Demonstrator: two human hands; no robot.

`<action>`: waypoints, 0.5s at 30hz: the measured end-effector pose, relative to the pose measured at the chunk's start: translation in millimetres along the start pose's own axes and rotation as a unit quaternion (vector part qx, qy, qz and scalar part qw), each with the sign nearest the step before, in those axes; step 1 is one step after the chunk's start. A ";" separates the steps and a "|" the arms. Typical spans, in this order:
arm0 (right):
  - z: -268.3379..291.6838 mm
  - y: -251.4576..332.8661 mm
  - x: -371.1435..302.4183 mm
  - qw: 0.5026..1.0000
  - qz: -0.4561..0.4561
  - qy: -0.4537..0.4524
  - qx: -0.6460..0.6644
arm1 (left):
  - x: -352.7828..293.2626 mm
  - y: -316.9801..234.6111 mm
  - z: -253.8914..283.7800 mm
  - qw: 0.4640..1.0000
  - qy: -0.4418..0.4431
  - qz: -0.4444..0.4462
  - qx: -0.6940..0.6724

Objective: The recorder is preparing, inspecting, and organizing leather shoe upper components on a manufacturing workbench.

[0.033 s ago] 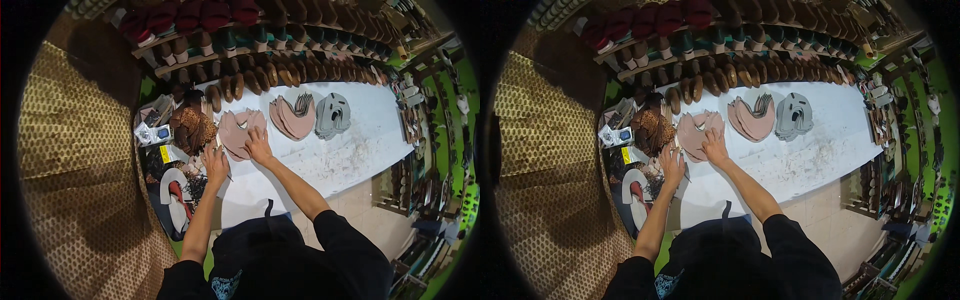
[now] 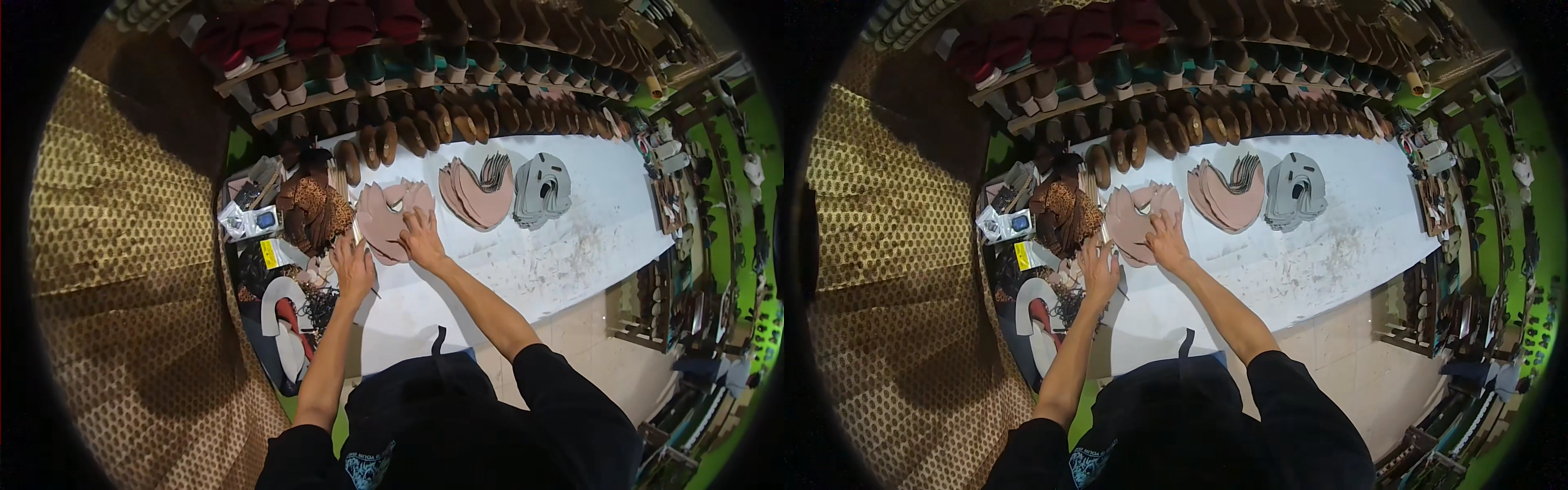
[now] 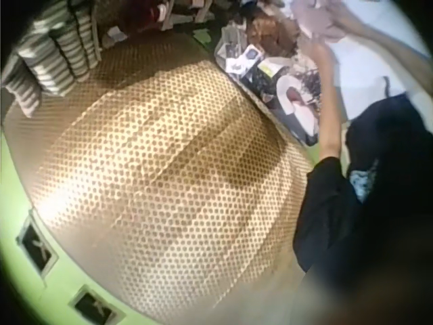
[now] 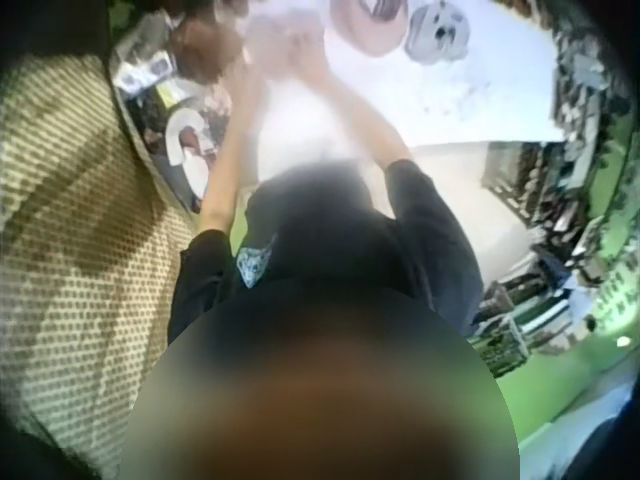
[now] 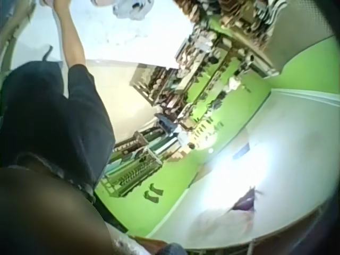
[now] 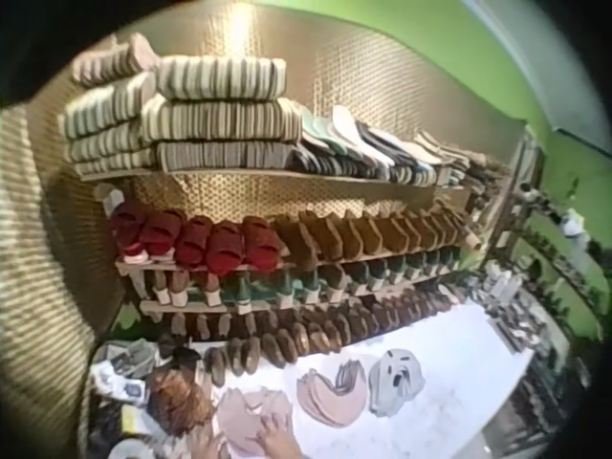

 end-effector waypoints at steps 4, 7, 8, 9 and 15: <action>14.4 -5.0 26.6 1.000 0.010 0.010 0.003 | 43.2 -12.5 -16.2 0.998 0.034 -0.036 -0.044; 31.2 -15.5 62.9 0.994 0.042 -0.080 0.056 | 93.6 -24.7 -25.6 0.988 0.041 -0.105 -0.106; 35.5 -18.9 74.2 0.994 0.044 -0.080 0.054 | 110.0 -24.7 -27.9 0.988 0.039 -0.105 -0.108; 38.0 -14.8 88.1 0.997 0.046 -0.045 0.052 | 122.8 -17.3 -28.7 0.986 0.075 -0.086 -0.120; 26.3 -35.1 105.6 0.997 0.057 0.016 0.053 | 132.5 -21.4 -38.0 0.995 0.089 -0.050 0.001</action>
Point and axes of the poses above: each hand's wrist, its own x-axis towards the middle knuckle, its own z-axis out of the back of the hand, y = z × x, the point moved 2 cm from there along x, towards the middle knuckle, and after that the axes turned 13 degrees about -y, right-handed, at the moved point
